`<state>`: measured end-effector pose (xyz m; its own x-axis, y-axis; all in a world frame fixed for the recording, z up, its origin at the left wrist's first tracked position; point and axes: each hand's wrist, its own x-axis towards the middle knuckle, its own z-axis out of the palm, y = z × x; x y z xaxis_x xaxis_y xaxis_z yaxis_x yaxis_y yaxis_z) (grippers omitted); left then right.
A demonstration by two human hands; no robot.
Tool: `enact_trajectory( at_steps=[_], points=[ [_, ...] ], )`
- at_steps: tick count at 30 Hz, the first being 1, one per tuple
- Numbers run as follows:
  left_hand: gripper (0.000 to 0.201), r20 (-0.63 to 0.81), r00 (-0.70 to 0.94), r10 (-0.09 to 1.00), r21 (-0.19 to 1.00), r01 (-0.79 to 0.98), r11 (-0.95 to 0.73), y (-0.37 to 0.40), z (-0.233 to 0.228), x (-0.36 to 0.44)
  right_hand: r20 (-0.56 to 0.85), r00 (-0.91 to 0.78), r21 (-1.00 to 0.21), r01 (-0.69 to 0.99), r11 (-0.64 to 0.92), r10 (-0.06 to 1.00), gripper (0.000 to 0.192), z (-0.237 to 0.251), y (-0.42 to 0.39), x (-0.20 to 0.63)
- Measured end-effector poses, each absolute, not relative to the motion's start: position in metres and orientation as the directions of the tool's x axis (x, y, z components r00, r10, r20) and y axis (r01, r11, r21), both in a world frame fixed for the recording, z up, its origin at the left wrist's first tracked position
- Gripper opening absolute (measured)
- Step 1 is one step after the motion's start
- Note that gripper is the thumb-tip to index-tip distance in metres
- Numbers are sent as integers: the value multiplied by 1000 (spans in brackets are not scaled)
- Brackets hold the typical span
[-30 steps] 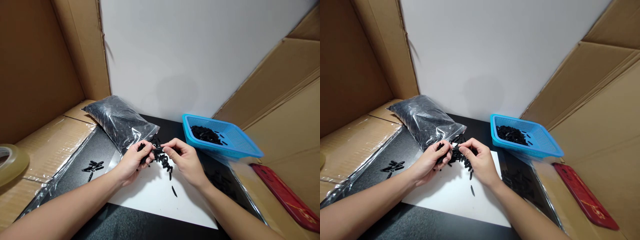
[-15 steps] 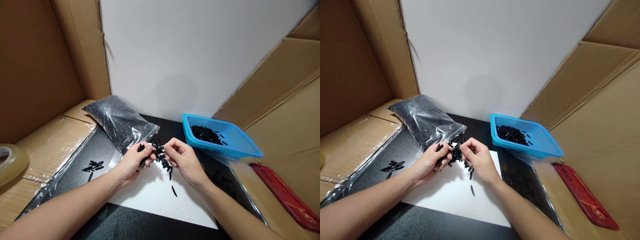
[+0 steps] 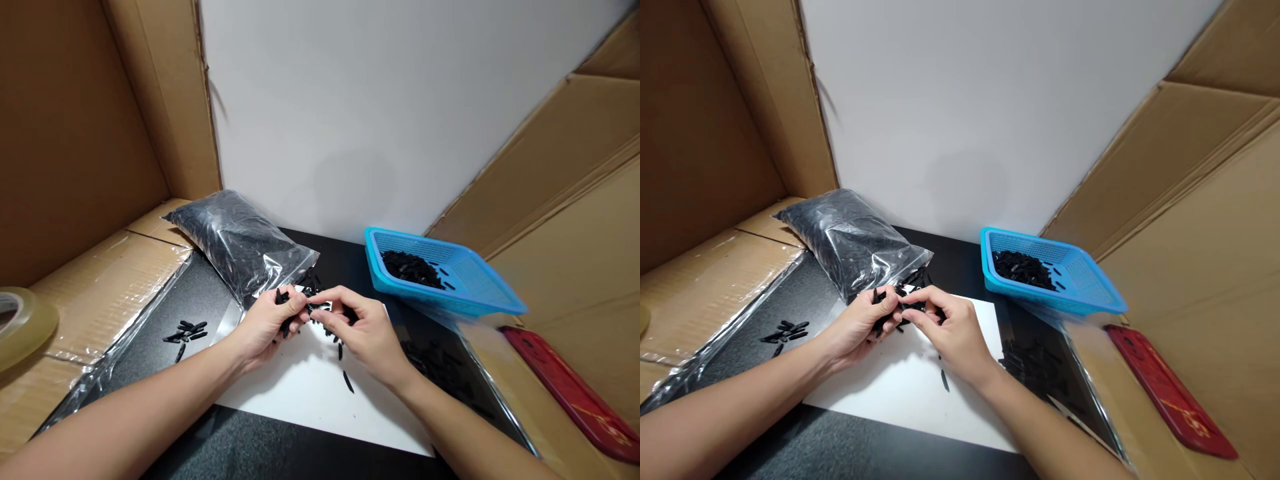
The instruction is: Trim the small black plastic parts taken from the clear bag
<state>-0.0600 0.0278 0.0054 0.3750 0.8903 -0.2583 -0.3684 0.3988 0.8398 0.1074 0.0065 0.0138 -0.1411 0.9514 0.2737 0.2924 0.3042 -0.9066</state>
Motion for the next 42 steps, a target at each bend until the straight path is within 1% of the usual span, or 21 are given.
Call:
enact_trajectory(
  at_steps=[3, 8, 13, 17, 22, 25, 27, 30, 32, 36, 39, 41, 42],
  points=[
    [47, -255, 374, 892, 839, -373, 396, 27, 6, -59, 312, -109, -887, 322, 330, 944, 15, 13, 6, 108],
    [30, -301, 396, 868, 790, -406, 459, 28, 10, -59, 375, -30, -874, 321, 364, 927, 14, 12, 8, 111],
    [35, -353, 442, 825, 713, -444, 543, 30, 16, -61, 400, -13, -868, 316, 384, 916, 12, 12, 8, 112],
    [29, -348, 442, 827, 733, -422, 534, 28, 15, -60, 398, -15, -874, 296, 385, 917, 12, 11, 7, 112],
    [33, -301, 469, 830, 775, -387, 499, 26, 7, -60, 377, 7, -890, 280, 360, 926, 13, 13, 9, 111],
    [37, -327, 516, 791, 745, -375, 552, 27, 7, -62, 327, 8, -921, 228, 317, 945, 18, 13, 11, 112],
    [37, -354, 542, 762, 710, -374, 596, 28, 8, -63, 269, 6, -950, 166, 264, 963, 23, 12, 13, 113],
    [30, -368, 562, 741, 676, -385, 628, 29, 11, -63, 145, -20, -989, 20, 145, 989, 31, 11, 15, 112],
    [25, -362, 563, 743, 669, -399, 627, 29, 13, -64, 58, -51, -994, -100, 53, 997, 35, 11, 15, 110],
    [20, -363, 551, 751, 673, -402, 620, 28, 14, -64, -79, -125, -947, -302, -114, 989, 34, 16, 16, 109],
    [16, -381, 531, 757, 700, -369, 611, 26, 15, -63, -149, -212, -868, -440, -231, 966, 29, 19, 18, 111],
    [13, -389, 506, 770, 728, -344, 593, 25, 16, -62, -174, -259, -838, -468, -282, 950, 27, 20, 19, 113],
    [12, -384, 493, 780, 743, -336, 579, 25, 16, -61, -182, -272, -849, -442, -291, 945, 27, 20, 19, 113]
  ],
)
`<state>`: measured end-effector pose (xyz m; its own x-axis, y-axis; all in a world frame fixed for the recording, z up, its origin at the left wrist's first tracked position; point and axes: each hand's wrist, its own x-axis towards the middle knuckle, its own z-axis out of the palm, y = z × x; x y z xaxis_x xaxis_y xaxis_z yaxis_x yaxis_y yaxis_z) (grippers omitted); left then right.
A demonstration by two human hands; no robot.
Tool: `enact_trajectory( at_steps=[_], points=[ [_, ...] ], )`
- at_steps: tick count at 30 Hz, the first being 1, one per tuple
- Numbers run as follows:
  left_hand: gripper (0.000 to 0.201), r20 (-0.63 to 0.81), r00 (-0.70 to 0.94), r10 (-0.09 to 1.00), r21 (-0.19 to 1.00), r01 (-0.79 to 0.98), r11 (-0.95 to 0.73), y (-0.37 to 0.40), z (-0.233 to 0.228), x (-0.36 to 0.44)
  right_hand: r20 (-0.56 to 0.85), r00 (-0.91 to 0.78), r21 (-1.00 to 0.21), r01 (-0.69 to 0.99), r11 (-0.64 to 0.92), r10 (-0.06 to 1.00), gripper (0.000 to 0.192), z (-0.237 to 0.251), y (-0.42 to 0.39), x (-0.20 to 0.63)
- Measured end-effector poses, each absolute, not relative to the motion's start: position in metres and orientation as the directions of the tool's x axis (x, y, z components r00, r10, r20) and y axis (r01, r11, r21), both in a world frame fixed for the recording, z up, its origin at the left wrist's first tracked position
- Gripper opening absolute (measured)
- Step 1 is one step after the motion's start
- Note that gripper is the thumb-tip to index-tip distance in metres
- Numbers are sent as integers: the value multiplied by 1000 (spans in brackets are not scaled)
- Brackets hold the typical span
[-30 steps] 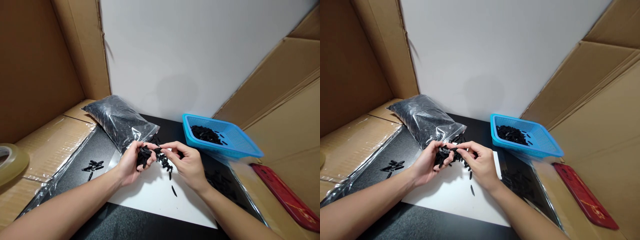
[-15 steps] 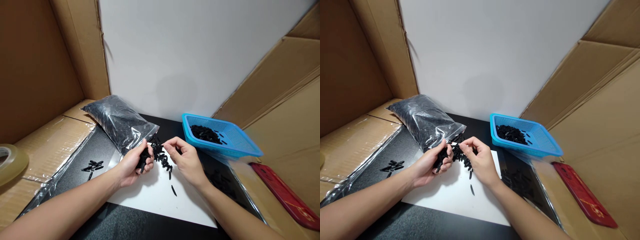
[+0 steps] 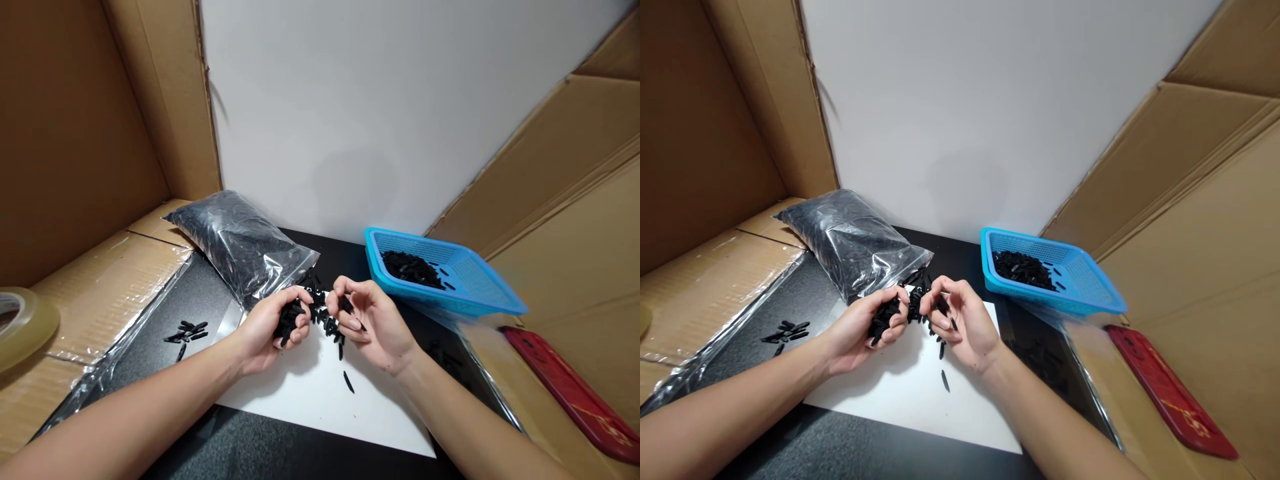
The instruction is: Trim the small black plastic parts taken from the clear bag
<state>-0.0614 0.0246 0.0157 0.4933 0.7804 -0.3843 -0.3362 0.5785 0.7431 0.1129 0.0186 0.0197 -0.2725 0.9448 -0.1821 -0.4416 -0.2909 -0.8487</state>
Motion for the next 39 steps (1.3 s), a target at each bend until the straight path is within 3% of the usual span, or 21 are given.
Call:
enact_trajectory(
  at_steps=[2, 4, 7, 10, 26, 29, 33, 36, 39],
  points=[
    [14, -360, 480, 800, 769, -332, 546, 24, 15, -60, -160, -269, -920, -307, -243, 950, 28, 18, 17, 112],
    [17, -332, 483, 810, 790, -327, 519, 23, 13, -59, -69, -235, -993, -77, -90, 970, 25, 15, 14, 109],
    [21, -317, 486, 815, 813, -303, 497, 22, 11, -58, 122, -178, -958, 238, 163, 976, 18, 12, 9, 106],
    [23, -304, 485, 820, 827, -292, 480, 21, 11, -58, 202, -158, -909, 336, 245, 967, 15, 11, 8, 106],
    [20, -354, 494, 794, 758, -346, 553, 24, 12, -59, 294, -95, -899, 311, 309, 951, 26, 12, 10, 110],
    [20, -394, 515, 761, 706, -361, 610, 25, 16, -60, 226, -105, -944, 223, 244, 968, 29, 9, 11, 111],
    [26, -381, 536, 753, 676, -394, 623, 24, 18, -61, 65, -158, -998, -27, 61, 985, 35, 6, 14, 110],
    [32, -345, 555, 757, 702, -382, 600, 24, 15, -63, -58, -197, -973, -209, -99, 979, 38, 8, 16, 109],
    [32, -319, 586, 744, 715, -366, 595, 23, 12, -63, -118, -195, -945, -280, -171, 974, 41, 11, 17, 108]
  ],
)
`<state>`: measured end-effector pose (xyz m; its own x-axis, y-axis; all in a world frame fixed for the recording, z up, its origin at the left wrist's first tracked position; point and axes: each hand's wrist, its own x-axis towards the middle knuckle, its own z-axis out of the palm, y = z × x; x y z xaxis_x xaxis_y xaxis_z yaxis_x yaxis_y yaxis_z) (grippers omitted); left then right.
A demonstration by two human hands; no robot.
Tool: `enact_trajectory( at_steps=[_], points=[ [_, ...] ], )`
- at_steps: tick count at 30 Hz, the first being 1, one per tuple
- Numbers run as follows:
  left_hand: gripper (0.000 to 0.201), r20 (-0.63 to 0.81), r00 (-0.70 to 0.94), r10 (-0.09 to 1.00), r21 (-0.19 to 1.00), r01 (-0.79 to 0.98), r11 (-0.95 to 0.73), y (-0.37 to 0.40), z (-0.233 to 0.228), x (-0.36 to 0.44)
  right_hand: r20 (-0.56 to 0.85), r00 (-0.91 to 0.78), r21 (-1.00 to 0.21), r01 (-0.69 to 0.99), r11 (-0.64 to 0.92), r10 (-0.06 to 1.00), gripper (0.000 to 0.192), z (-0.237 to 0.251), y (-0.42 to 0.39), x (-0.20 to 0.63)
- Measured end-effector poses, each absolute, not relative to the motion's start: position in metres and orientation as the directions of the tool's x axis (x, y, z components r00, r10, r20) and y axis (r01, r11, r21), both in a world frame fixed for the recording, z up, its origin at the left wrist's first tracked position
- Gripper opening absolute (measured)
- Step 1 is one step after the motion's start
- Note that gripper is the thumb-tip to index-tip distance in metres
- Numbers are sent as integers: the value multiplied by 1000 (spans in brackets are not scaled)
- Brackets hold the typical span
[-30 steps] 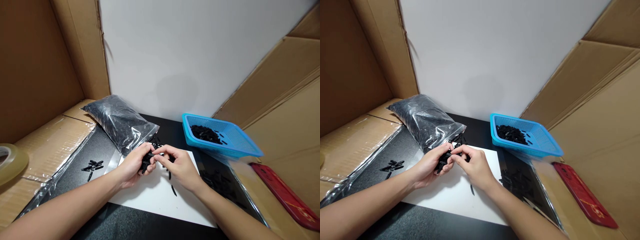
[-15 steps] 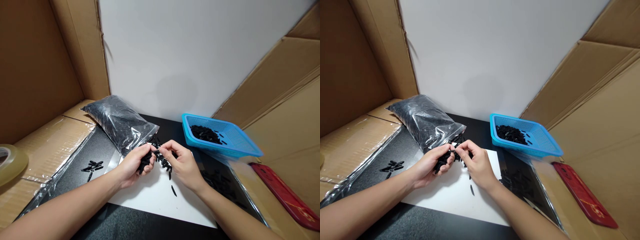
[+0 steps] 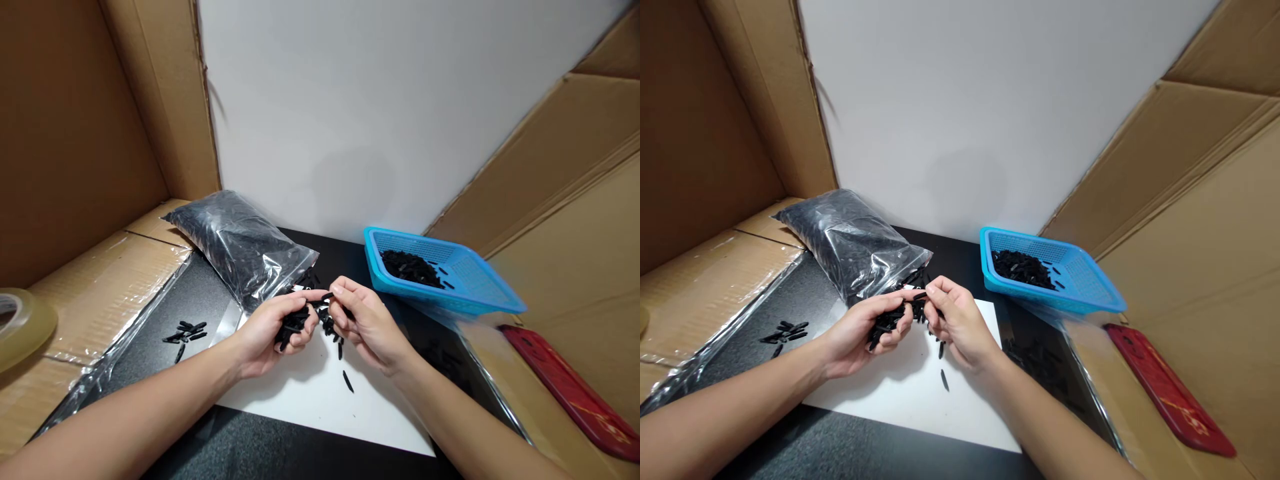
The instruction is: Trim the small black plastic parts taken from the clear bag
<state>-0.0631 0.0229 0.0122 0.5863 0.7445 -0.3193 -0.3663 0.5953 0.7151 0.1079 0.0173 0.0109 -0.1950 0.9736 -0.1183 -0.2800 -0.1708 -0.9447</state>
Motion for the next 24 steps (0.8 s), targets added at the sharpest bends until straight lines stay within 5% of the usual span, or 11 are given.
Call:
enact_trajectory(
  at_steps=[7, 13, 16, 19, 24],
  points=[
    [21, -330, 570, 752, 736, -344, 583, 23, 14, -62, -126, -176, -912, -365, -184, 976, 33, 13, 18, 109],
    [48, -319, 620, 717, 692, -365, 623, 23, 14, -64, -166, -278, -795, -530, -295, 946, 23, 14, 24, 119],
    [56, -295, 643, 707, 717, -341, 608, 22, 14, -64, -160, -293, -875, -399, -273, 943, 26, 9, 24, 117],
    [61, -274, 663, 697, 749, -307, 587, 21, 15, -63, -57, -300, -990, -109, -94, 952, 22, 4, 20, 113],
    [71, -304, 629, 715, 764, -288, 578, 21, 14, -62, 189, -203, -952, 200, 230, 961, 16, 6, 15, 110]
  ],
)
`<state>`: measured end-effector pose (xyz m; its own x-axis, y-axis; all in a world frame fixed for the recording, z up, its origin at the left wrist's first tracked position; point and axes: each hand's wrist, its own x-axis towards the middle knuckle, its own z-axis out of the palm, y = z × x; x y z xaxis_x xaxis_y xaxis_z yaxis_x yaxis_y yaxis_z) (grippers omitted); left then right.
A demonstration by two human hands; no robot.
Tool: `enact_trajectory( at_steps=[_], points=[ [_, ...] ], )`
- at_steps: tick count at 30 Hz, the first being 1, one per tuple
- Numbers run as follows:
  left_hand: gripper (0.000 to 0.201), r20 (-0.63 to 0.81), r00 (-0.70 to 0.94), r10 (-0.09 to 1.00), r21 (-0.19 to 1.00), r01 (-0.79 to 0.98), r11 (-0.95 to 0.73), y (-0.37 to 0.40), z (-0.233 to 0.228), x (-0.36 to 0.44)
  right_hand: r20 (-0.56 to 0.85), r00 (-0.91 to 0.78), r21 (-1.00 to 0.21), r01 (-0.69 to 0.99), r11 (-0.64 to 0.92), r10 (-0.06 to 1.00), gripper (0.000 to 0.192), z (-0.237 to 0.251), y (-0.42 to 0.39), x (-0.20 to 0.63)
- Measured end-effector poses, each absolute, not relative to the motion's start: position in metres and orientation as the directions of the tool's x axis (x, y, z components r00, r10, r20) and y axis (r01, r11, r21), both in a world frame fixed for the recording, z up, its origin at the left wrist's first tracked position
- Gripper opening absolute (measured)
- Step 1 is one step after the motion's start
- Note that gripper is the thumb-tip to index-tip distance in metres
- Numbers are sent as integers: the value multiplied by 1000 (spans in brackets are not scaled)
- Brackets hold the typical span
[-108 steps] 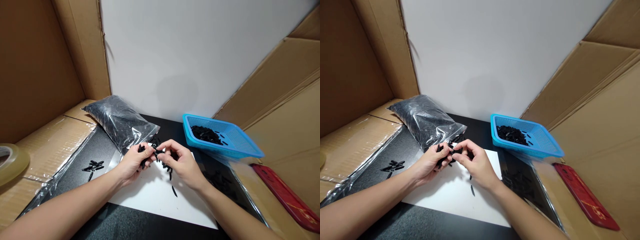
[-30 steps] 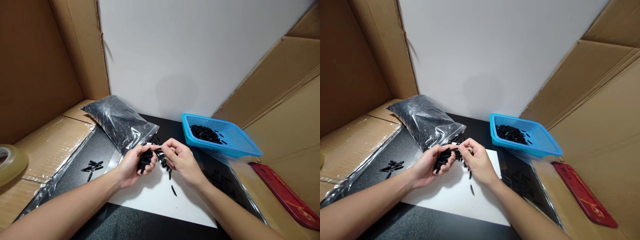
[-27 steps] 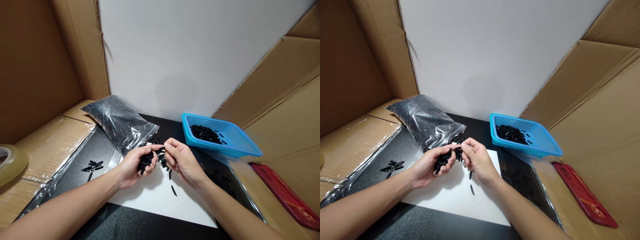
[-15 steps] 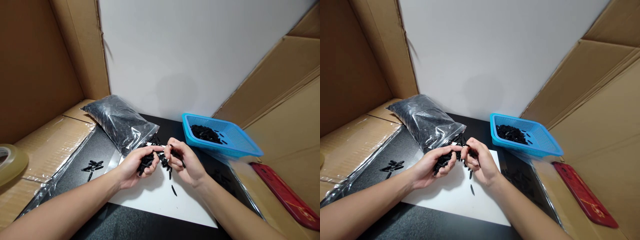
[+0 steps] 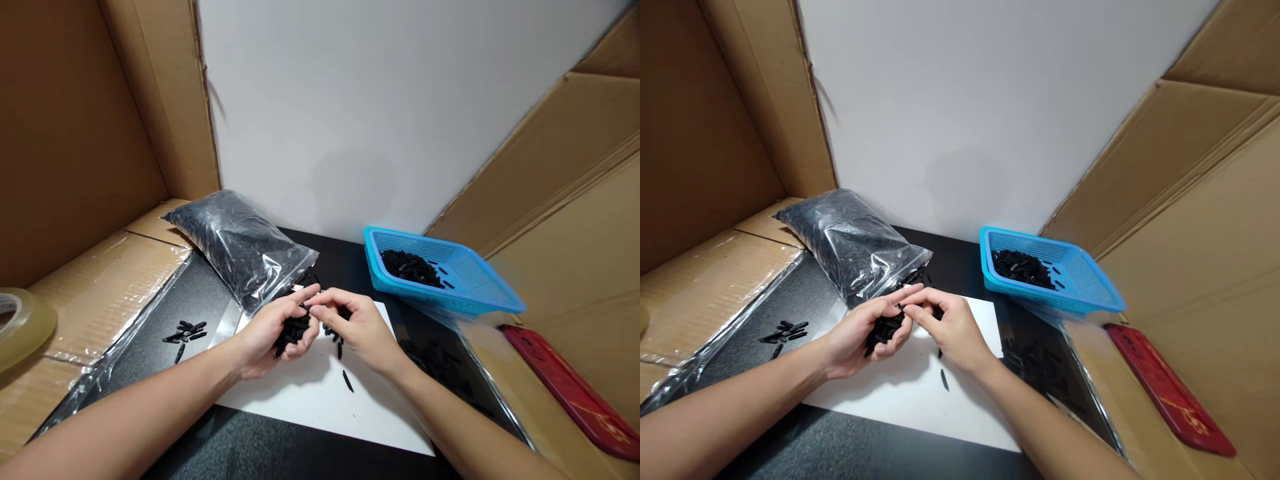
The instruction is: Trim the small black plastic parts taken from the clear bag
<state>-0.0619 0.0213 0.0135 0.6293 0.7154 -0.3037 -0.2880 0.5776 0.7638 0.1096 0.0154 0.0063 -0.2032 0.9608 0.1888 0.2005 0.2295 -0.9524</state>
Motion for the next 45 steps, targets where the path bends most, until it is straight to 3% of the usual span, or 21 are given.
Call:
enact_trajectory(
  at_steps=[9, 20, 28, 32, 35, 38, 42, 45],
  points=[
    [18, -342, 521, 782, 720, -389, 574, 27, 12, -62, 183, -112, -972, 126, 197, 977, 24, 9, 16, 114],
    [20, -369, 530, 764, 681, -405, 610, 27, 12, -61, 126, -117, -991, -49, 122, 985, 33, 6, 13, 112],
    [20, -320, 525, 788, 752, -365, 549, 23, 12, -59, 25, -123, -980, -199, 0, 992, 39, 11, 11, 108],
    [16, -319, 529, 787, 765, -347, 543, 22, 13, -60, -42, -144, -948, -306, -85, 989, 32, 15, 12, 110],
    [25, -323, 541, 776, 753, -349, 557, 23, 13, -60, -83, -217, -900, -403, -167, 973, 26, 18, 14, 112],
    [39, -308, 575, 758, 749, -345, 566, 24, 11, -60, -111, -231, -931, -316, -182, 967, 32, 17, 16, 113],
    [49, -266, 595, 758, 785, -323, 529, 22, 10, -59, 61, -271, -995, 55, 79, 961, 23, 11, 16, 111],
    [52, -275, 592, 758, 803, -293, 520, 20, 11, -58, 132, -336, -965, 172, 199, 933, 20, 9, 13, 110]
  ],
)
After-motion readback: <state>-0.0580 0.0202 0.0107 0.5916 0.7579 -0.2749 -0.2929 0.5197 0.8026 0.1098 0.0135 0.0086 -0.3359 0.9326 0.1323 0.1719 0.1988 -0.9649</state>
